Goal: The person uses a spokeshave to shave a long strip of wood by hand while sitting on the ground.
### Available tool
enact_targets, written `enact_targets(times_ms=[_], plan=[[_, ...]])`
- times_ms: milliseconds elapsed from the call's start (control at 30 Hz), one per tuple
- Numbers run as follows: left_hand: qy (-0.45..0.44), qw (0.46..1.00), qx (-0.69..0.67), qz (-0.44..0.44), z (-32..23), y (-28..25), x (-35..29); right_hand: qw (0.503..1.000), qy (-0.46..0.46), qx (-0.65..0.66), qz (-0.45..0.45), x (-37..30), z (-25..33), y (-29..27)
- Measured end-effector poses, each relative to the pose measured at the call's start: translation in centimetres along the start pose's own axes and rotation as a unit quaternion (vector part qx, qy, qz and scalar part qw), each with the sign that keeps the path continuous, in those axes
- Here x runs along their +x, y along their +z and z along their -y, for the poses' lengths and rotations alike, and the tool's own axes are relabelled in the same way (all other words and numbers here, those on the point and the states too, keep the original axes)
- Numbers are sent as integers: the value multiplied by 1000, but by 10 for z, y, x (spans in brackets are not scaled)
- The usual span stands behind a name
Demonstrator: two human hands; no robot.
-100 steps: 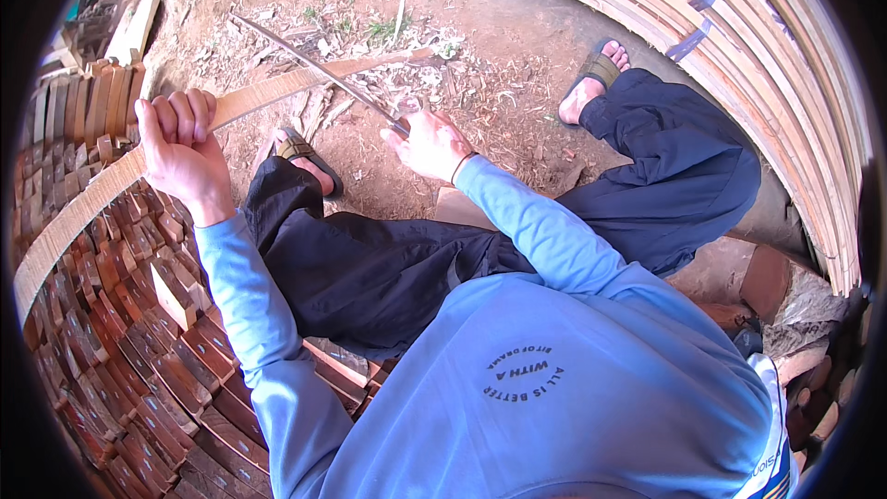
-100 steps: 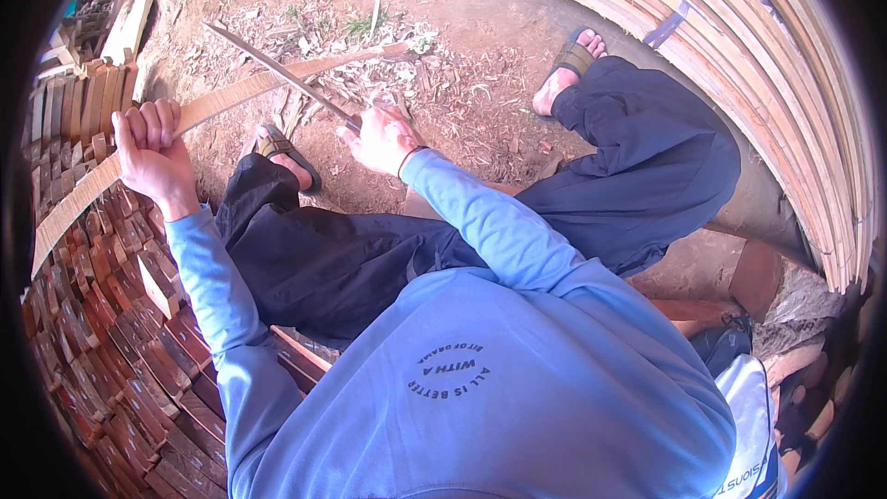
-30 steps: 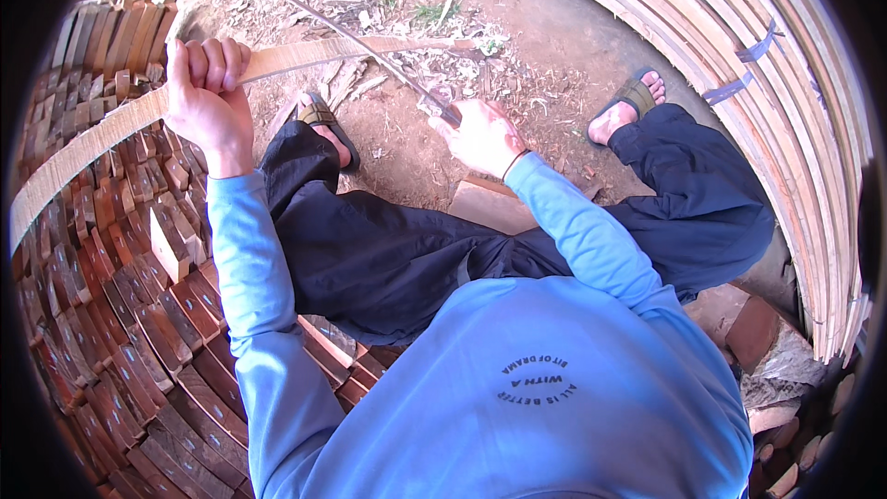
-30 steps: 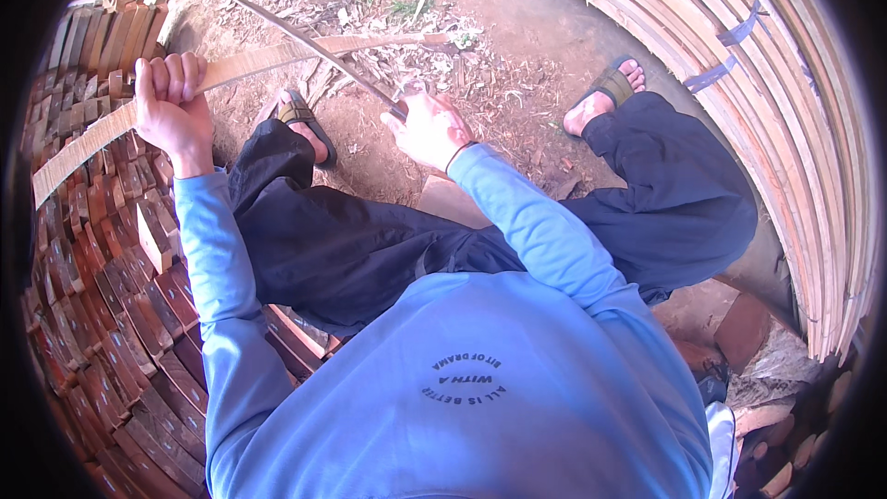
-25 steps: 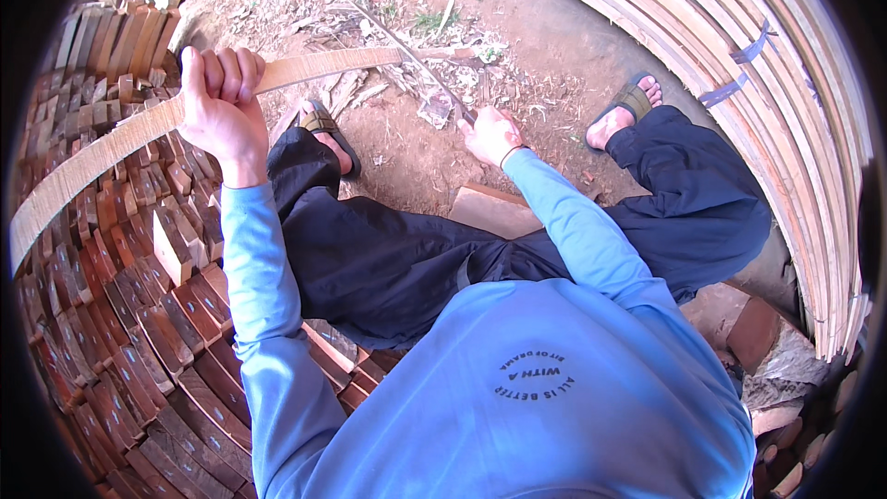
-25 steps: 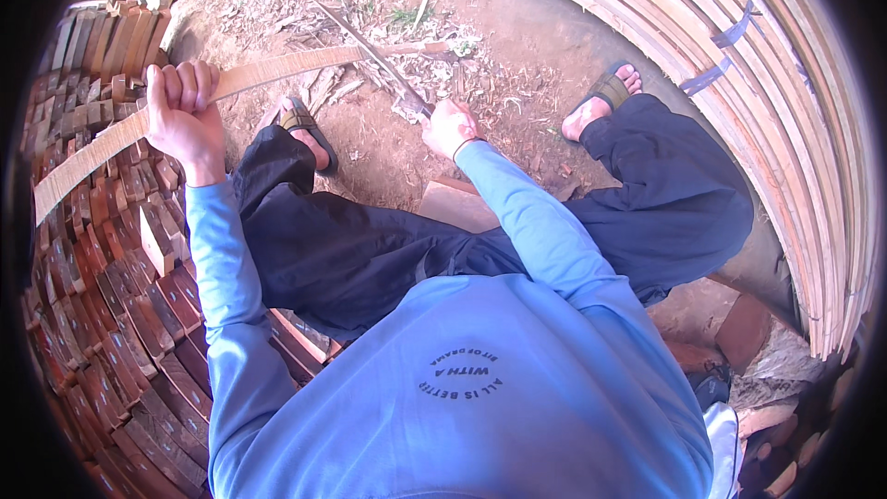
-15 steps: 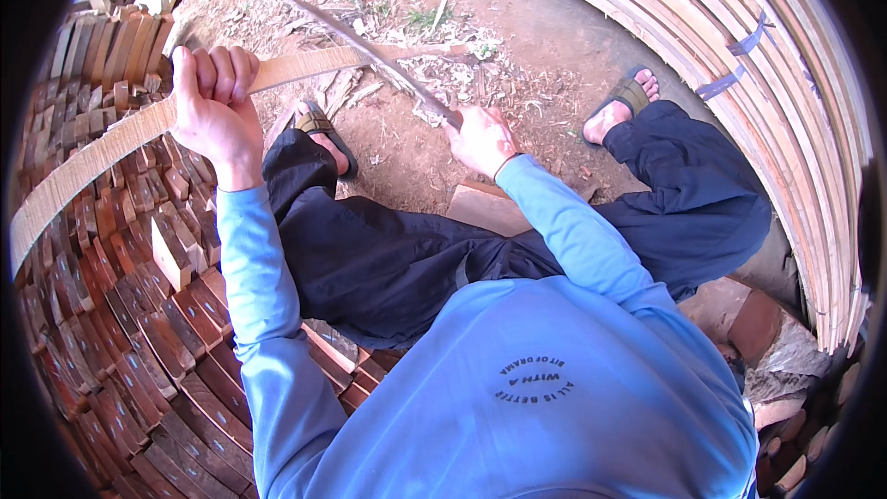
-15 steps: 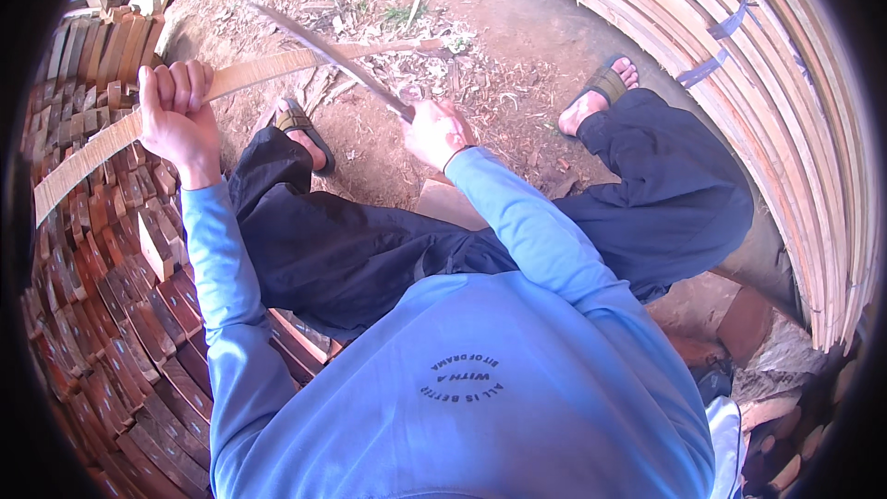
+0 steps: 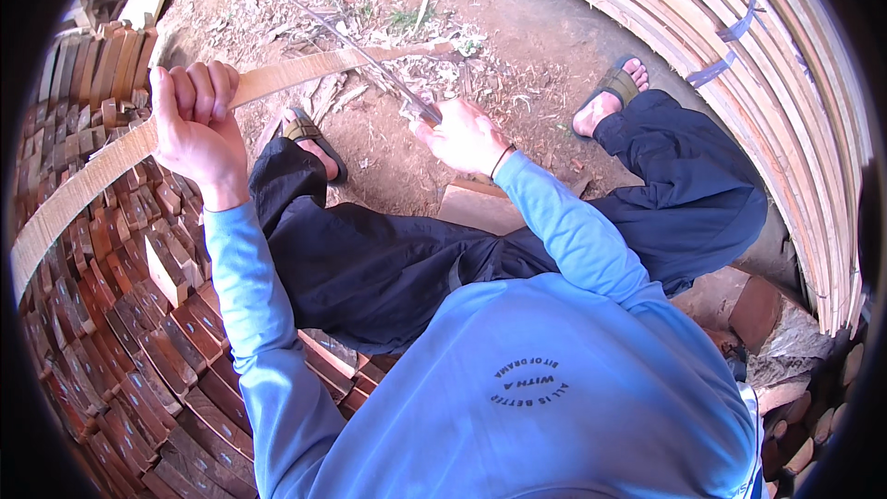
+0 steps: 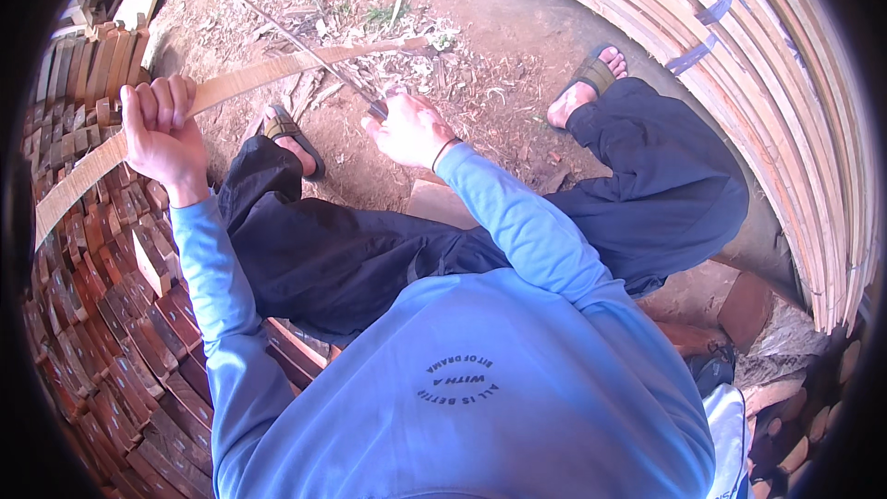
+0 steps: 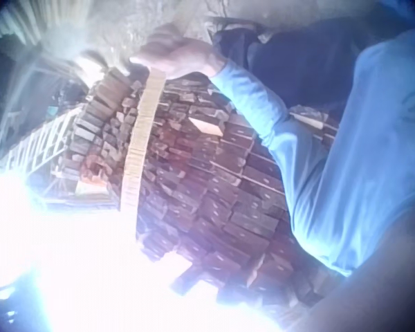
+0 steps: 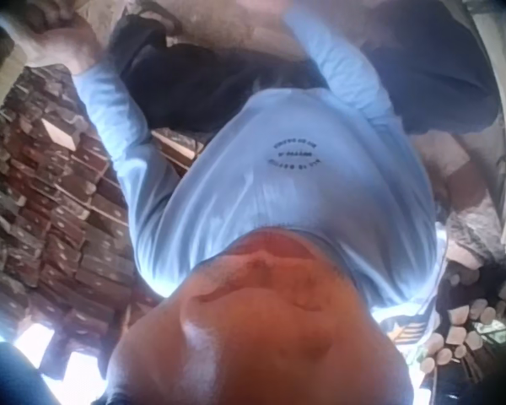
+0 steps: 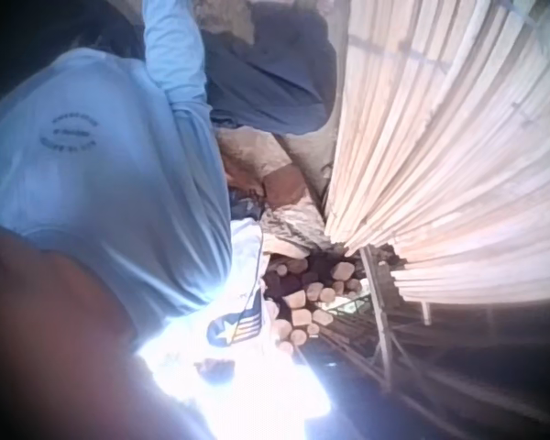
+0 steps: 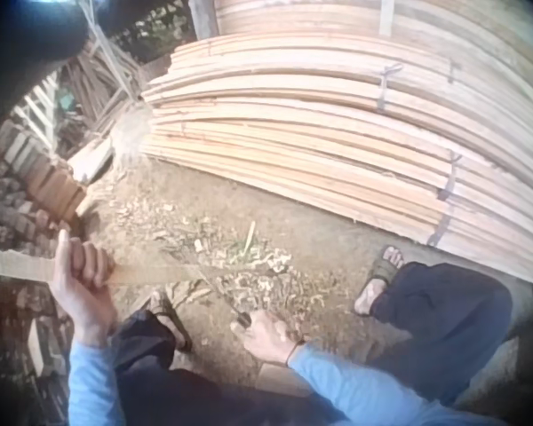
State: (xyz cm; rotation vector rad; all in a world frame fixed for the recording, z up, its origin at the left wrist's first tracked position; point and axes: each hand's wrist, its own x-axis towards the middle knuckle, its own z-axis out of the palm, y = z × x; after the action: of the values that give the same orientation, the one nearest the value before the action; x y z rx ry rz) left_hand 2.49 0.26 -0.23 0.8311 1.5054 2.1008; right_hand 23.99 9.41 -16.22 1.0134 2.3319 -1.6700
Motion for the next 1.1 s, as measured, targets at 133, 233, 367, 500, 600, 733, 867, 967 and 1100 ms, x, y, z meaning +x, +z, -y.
enact_targets(times_ms=[133, 233, 367, 500, 600, 733, 867, 967, 1100], plan=[[-3, 1000, -7, -16, -2, -4, 4, 997, 25, -76, -25, 20, -50, 22], [-3, 999, -21, -24, 1, -13, 7, 986, 71, -141, -48, 39, -82, 31], [8, 999, -21, -33, 1, -24, 9, 993, 103, -23, 61, 20, -26, -6], [3, 999, -15, -36, 0, -16, 10, 999, -27, -29, -6, -2, 8, 4], [-3, 999, -10, -33, 0, -12, 6, 990, -91, -75, -83, 4, -5, 20], [-3, 1000, -12, -28, -2, -7, 3, 975, 10, -217, -43, 34, -77, 32], [4, 1000, -9, -24, -1, -16, 1, 987, 81, -139, -30, 31, -66, 23], [11, 1000, -9, -20, 1, -13, 5, 996, 36, -76, 6, 15, -17, -2], [9, 1000, -7, 1, 0, -5, 5, 997, -26, -73, -29, 11, -12, 10]])
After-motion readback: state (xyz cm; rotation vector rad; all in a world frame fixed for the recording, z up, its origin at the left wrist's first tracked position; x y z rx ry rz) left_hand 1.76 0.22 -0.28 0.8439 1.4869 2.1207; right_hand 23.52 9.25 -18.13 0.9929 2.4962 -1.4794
